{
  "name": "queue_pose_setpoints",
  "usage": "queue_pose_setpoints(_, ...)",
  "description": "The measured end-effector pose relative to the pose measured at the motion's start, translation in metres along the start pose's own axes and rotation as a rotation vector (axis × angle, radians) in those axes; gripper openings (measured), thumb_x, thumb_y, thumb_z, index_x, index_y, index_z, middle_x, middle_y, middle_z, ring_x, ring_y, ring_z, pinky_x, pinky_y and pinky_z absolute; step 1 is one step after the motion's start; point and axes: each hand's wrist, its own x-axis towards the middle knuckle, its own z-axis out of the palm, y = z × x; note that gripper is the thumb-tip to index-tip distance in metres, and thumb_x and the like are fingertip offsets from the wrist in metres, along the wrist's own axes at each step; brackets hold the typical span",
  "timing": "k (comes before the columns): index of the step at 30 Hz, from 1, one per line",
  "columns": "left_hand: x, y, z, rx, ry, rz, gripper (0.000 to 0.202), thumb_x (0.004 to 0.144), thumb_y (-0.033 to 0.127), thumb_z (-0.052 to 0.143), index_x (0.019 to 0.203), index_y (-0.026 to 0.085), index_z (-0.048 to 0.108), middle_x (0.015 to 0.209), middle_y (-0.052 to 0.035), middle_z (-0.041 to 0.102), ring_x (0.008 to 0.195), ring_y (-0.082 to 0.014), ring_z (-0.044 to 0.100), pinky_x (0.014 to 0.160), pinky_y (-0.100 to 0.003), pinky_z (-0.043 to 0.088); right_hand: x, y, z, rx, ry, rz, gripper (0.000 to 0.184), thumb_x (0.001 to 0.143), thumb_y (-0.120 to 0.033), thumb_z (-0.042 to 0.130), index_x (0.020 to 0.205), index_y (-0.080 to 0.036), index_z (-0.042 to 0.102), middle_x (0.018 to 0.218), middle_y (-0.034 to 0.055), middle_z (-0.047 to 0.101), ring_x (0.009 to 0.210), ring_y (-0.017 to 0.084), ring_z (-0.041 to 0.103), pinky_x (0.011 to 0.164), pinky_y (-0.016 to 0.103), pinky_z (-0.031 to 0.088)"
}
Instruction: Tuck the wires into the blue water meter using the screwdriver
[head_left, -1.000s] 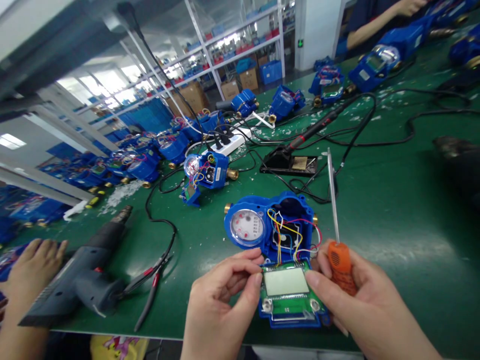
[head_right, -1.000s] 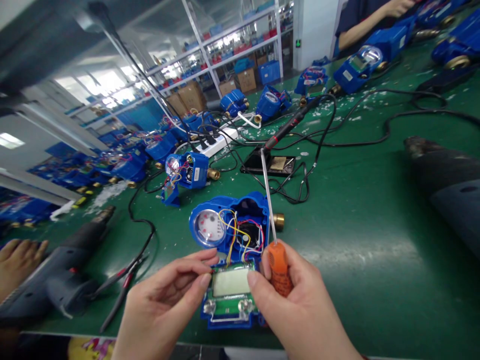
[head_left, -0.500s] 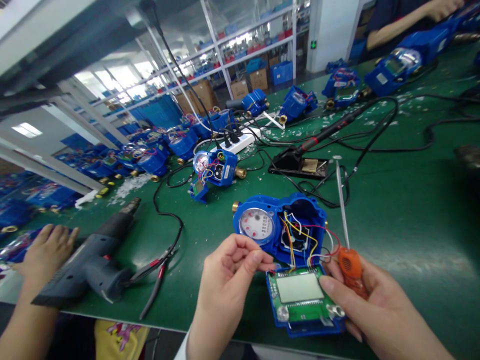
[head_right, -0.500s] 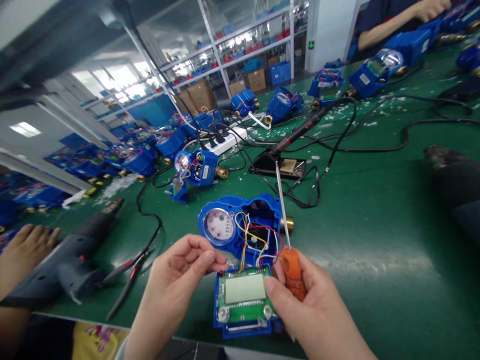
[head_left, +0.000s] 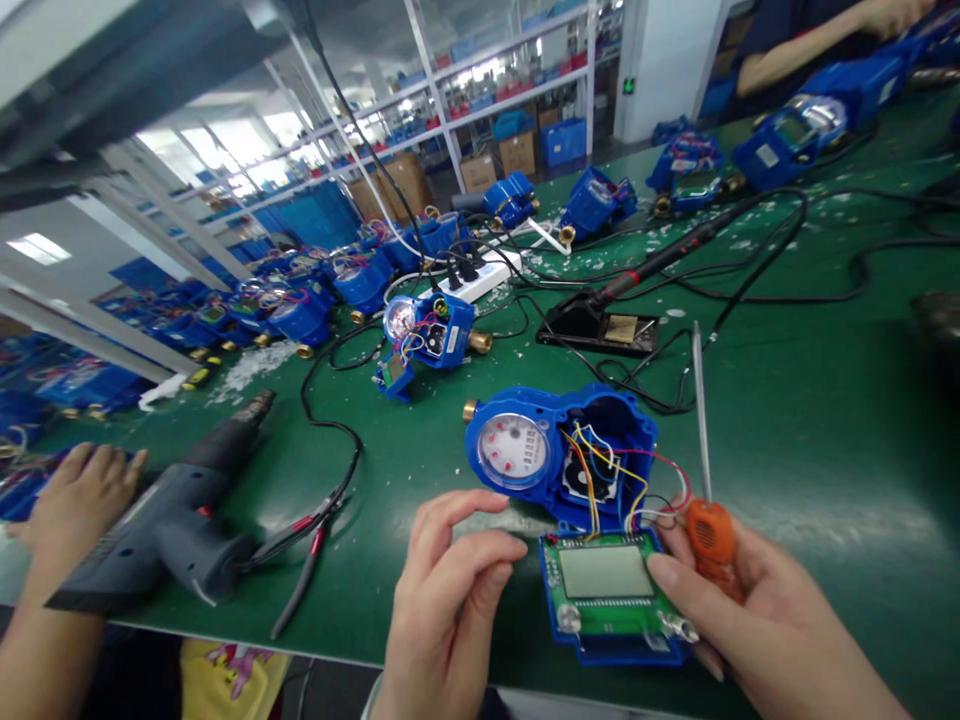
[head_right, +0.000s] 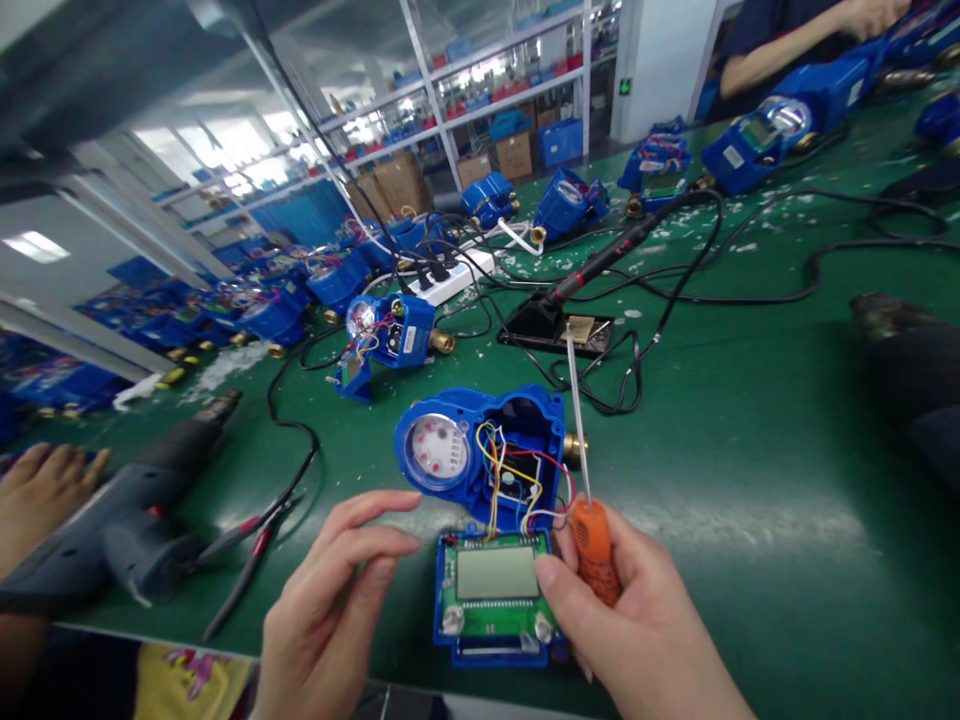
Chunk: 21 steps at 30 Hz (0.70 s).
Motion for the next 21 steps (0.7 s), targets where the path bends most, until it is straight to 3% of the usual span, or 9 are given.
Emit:
queue_pose_setpoints(5,-0.003,-0.002,0.001,0.291,-0.063,0.258,0.035,0.084,-0.001,0.051,0.104,0.026,0.06,0.119,-0.0049,0.044,0.111,-0.0214,0.044,0.094,-0.036,0.037,0.001,-0.001,-0.002,-0.083,-0.033,-0.086,0.033,0.076,-0.046,0.066,0.068,-0.02,0.047,0.062,-0.0026,0.041,0.049,0.008,0.034,0.038,0.016,0.031)
queue_pose_setpoints(11,0.006,-0.003,0.003,0.555,-0.111,0.442,0.031,0.086,0.003,0.049,0.101,0.027,0.061,0.122,-0.0071,0.043,0.112,-0.0256,0.038,0.093,-0.042,0.026,0.003,-0.003,-0.003,-0.147,-0.077,-0.204,0.026,0.077,-0.042,0.064,0.069,-0.021,0.05,0.066,-0.0001,0.048,0.059,0.014,0.046,0.055,0.023,0.046)
queue_pose_setpoints(15,0.017,-0.001,0.0,0.595,-0.247,0.441,0.041,0.08,-0.003,0.042,0.1,0.028,0.061,0.118,-0.0084,0.047,0.107,-0.0267,0.041,0.088,-0.043,0.027,-0.003,-0.007,0.004,-0.186,0.057,-0.186,0.026,0.074,-0.042,0.063,0.065,-0.022,0.049,0.064,-0.0011,0.046,0.058,0.014,0.044,0.054,0.023,0.041)
queue_pose_setpoints(19,0.027,0.005,-0.004,0.507,-0.449,0.404,0.042,0.073,-0.008,0.041,0.092,0.025,0.058,0.112,-0.0064,0.052,0.1,-0.0232,0.047,0.081,-0.037,0.034,-0.003,-0.008,0.005,-0.198,0.045,-0.187,0.027,0.074,-0.041,0.062,0.063,-0.022,0.047,0.063,-0.0011,0.044,0.059,0.014,0.045,0.053,0.022,0.04)
queue_pose_setpoints(21,0.028,0.006,-0.007,0.37,-0.459,0.346,0.037,0.073,-0.009,0.04,0.086,0.023,0.054,0.107,-0.005,0.052,0.093,-0.0189,0.049,0.08,-0.033,0.038,0.0,-0.007,0.002,-0.174,0.004,-0.199,0.025,0.075,-0.041,0.063,0.065,-0.022,0.05,0.062,-0.0011,0.044,0.059,0.014,0.046,0.053,0.022,0.041)
